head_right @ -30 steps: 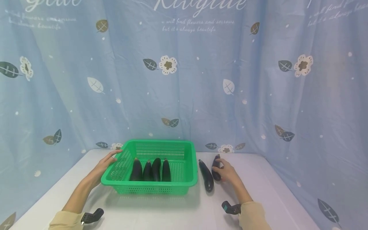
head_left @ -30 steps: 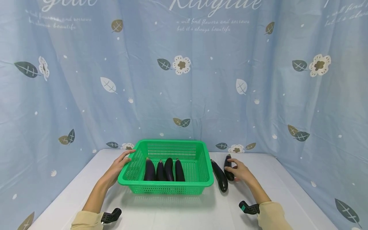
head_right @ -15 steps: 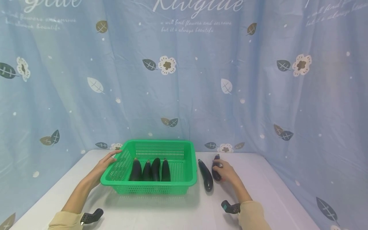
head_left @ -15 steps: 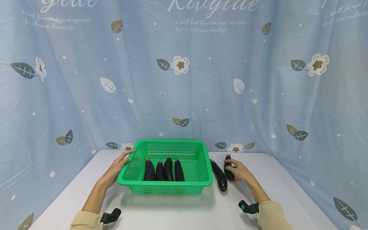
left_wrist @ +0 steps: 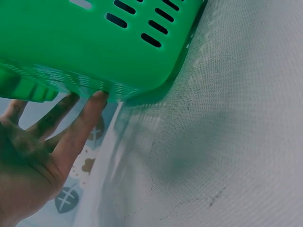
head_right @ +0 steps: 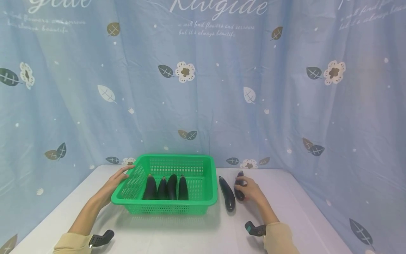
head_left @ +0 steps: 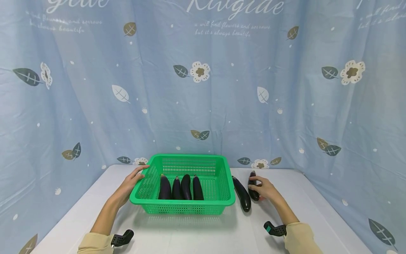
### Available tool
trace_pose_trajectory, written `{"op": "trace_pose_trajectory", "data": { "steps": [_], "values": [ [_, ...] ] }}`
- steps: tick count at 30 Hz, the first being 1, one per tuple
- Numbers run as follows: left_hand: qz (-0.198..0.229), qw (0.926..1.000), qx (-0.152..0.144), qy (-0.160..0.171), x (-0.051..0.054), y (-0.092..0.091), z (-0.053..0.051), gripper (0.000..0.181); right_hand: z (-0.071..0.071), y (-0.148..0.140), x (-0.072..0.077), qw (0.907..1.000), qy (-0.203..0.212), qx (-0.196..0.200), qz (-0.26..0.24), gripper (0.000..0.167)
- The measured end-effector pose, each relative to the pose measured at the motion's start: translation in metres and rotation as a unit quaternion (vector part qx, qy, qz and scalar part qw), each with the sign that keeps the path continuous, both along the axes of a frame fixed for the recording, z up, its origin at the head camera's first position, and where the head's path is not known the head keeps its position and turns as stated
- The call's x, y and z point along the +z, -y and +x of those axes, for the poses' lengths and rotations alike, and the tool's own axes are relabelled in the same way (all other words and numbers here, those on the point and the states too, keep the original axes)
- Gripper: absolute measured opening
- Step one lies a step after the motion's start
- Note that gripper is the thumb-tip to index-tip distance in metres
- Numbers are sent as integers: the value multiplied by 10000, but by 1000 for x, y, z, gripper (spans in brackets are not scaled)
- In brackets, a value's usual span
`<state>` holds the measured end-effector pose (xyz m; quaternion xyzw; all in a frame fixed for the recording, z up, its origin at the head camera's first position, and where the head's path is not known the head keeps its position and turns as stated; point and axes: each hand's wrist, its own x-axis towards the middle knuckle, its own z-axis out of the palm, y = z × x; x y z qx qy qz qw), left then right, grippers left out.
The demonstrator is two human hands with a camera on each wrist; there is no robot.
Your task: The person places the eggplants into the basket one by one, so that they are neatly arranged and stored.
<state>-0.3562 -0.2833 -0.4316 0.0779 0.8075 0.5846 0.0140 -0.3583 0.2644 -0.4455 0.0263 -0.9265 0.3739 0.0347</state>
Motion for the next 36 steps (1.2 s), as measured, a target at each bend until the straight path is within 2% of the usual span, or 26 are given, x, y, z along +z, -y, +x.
{"op": "trace_pose_trajectory", "data": {
  "steps": [10,17,24,36],
  "values": [
    [-16,10000,-34,-27,0,1,-1,48,1,0,1,10000,64,3,-46,43],
    [-30,10000,-57,-69,1,2,-2,49,3,0,3,9996,89,3,-267,43],
    [-51,10000,-43,-69,1,1,-2,48,2,-3,2,9998,21,27,-214,41],
    [-91,9999,-80,-109,1,0,0,49,2,-3,5,9986,174,-125,-489,44]
  ]
}}
